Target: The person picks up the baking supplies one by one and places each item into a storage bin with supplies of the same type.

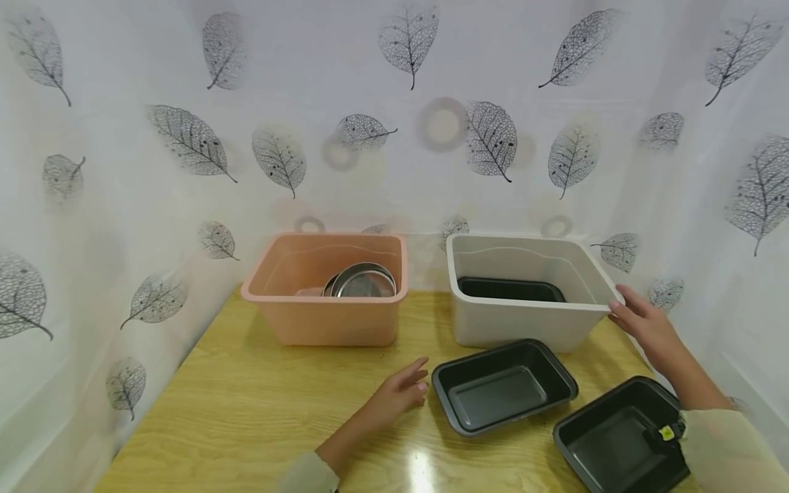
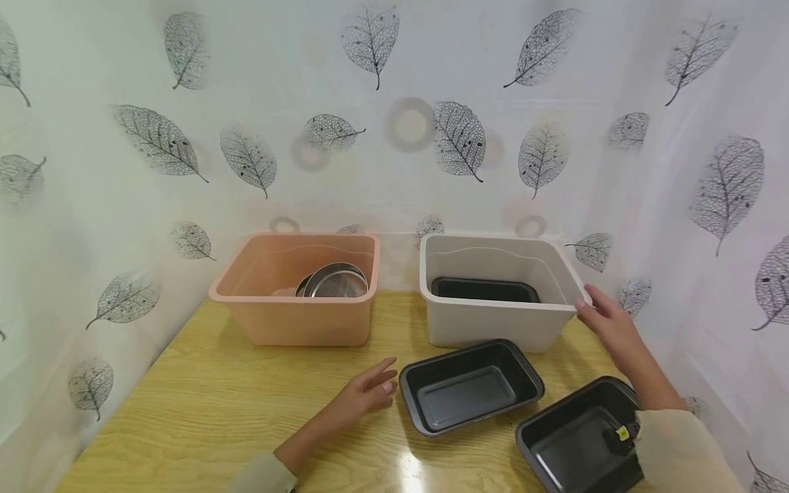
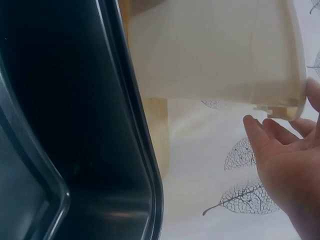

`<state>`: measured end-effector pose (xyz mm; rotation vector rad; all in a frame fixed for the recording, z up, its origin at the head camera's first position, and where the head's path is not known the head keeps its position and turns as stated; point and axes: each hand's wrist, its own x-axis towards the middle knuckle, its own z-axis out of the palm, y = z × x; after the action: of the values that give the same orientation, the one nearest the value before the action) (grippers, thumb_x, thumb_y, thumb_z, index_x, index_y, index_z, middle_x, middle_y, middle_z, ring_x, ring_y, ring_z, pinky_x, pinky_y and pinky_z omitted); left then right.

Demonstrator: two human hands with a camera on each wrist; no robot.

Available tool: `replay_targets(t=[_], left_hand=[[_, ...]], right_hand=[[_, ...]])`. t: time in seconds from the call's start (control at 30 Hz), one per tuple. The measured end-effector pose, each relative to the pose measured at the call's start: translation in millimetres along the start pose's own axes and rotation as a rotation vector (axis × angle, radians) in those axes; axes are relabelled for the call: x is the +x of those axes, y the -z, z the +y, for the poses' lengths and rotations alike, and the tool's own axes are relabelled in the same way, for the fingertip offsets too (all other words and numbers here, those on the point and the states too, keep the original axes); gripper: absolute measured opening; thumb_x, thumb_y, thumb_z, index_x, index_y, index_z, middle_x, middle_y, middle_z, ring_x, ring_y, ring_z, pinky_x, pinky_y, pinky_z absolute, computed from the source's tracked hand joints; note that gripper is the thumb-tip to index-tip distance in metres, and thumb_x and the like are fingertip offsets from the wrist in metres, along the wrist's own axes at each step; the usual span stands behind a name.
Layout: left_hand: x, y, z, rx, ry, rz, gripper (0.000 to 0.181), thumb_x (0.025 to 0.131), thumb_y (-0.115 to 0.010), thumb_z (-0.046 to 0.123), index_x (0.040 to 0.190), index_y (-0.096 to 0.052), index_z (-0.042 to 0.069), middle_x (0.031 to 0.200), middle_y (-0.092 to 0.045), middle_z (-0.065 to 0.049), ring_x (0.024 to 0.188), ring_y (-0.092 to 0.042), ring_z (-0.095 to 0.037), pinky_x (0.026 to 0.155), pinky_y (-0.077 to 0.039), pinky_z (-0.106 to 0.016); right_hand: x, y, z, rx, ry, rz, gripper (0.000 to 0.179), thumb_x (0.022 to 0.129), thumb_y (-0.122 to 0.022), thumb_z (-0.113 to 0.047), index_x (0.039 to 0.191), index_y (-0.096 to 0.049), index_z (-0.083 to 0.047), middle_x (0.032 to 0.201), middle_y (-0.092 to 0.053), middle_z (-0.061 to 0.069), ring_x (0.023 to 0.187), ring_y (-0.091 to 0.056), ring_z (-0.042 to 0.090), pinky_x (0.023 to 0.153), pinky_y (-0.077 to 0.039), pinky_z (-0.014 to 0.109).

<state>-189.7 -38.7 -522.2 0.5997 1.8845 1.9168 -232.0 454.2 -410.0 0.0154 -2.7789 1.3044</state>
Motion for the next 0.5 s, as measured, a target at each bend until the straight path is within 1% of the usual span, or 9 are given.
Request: replay_targets(t=[0.03,0.07,0.1,0.17,0.23,0.27,0.4,0.47,0.5], left_hand=[[1.3,-2.9,-0.8,-0.014,0.002,0.001,0.057,0.107,-0.051,0.02,0.159,-0.031,0.009,0.155,-0.036,-0.032,0.132,-0.052,-0.039,0.103,-0.054,-0.045],[2.7,-5.6,-1.6,-0.026,0.003,-0.001,0.056,0.107,-0.051,0.02,0.159,-0.032,0.009,0.155,-0.036,-0.031,0.131,-0.052,-0.037,0.104,-0.054,-0.045],[4.0,-8.0,-2.4,-0.039,0.003,-0.007,0.056,0.107,-0.051,0.02,0.159,-0.032,0.01,0.155,-0.037,-0.03,0.131,-0.052,-0.035,0.104,-0.053,-0.045],[6.7,-12.4,-3.3,-0.055,-0.011,-0.019,0.056,0.107,-0.05,0.019,0.159,-0.031,0.008,0.156,-0.037,-0.029,0.132,-0.052,-0.035,0.106,-0.051,-0.047],[8.6,-15.8,-3.9,-0.062,-0.02,-0.026,0.056,0.107,-0.049,0.018,0.159,-0.03,0.006,0.158,-0.035,-0.026,0.137,-0.048,-0.035,0.109,-0.049,-0.046],[9.4,-17.1,-4.0,-0.057,-0.022,-0.025,0.056,0.108,-0.049,0.018,0.159,-0.029,0.005,0.159,-0.034,-0.025,0.138,-0.046,-0.036,0.109,-0.049,-0.045],[11.9,-20.7,-2.4,-0.035,-0.015,-0.002,0.055,0.108,-0.049,0.019,0.158,-0.031,0.006,0.161,-0.033,-0.021,0.141,-0.044,-0.035,0.108,-0.05,-0.039],[13.5,-22.4,-1.1,0.003,-0.015,0.013,0.054,0.107,-0.05,0.02,0.158,-0.034,0.008,0.161,-0.035,-0.017,0.141,-0.044,-0.032,0.108,-0.049,-0.033],[14.4,-23.4,-0.7,0.025,-0.021,0.019,0.053,0.107,-0.05,0.021,0.157,-0.036,0.008,0.161,-0.037,-0.015,0.142,-0.044,-0.031,0.109,-0.047,-0.03]], right_hand=[[0.0,-1.3,-0.4,0.025,0.005,0.001,0.076,0.108,-0.043,-0.041,0.161,-0.005,-0.003,0.161,-0.013,0.036,0.139,-0.046,0.015,0.085,-0.049,0.004],[0.1,-2.6,-0.6,0.056,0.011,0.002,0.075,0.108,-0.042,-0.04,0.161,-0.005,-0.002,0.161,-0.011,0.036,0.138,-0.046,0.011,0.084,-0.048,0.002],[0.2,-3.8,-0.8,0.089,0.015,0.003,0.075,0.108,-0.042,-0.039,0.161,-0.004,-0.002,0.161,-0.01,0.036,0.135,-0.046,0.004,0.084,-0.048,0.002],[0.1,-5.8,-1.0,0.15,0.029,0.004,0.074,0.109,-0.042,-0.036,0.161,-0.003,-0.002,0.162,-0.007,0.035,0.124,-0.047,-0.009,0.085,-0.048,0.002],[0.2,-7.6,-0.9,0.238,0.044,0.0,0.073,0.109,-0.044,-0.033,0.161,-0.002,-0.002,0.164,-0.002,0.032,0.113,-0.048,-0.018,0.086,-0.048,0.003],[0.1,-8.4,-0.8,0.302,0.05,-0.006,0.073,0.109,-0.045,-0.03,0.161,-0.001,-0.002,0.164,0.001,0.03,0.108,-0.048,-0.02,0.087,-0.049,0.003],[-0.9,-10.4,0.2,0.523,0.067,-0.026,0.074,0.108,-0.047,-0.023,0.16,0.002,-0.002,0.168,0.007,0.017,0.1,-0.053,-0.022,0.085,-0.05,0.003],[-1.4,-11.1,0.5,0.594,0.071,-0.032,0.075,0.108,-0.047,-0.021,0.16,0.004,-0.003,0.169,0.007,0.011,0.1,-0.055,-0.021,0.085,-0.05,0.004],[-1.4,-11.4,0.5,0.604,0.072,-0.032,0.075,0.108,-0.047,-0.021,0.16,0.004,-0.003,0.169,0.006,0.01,0.1,-0.055,-0.021,0.085,-0.051,0.004]])
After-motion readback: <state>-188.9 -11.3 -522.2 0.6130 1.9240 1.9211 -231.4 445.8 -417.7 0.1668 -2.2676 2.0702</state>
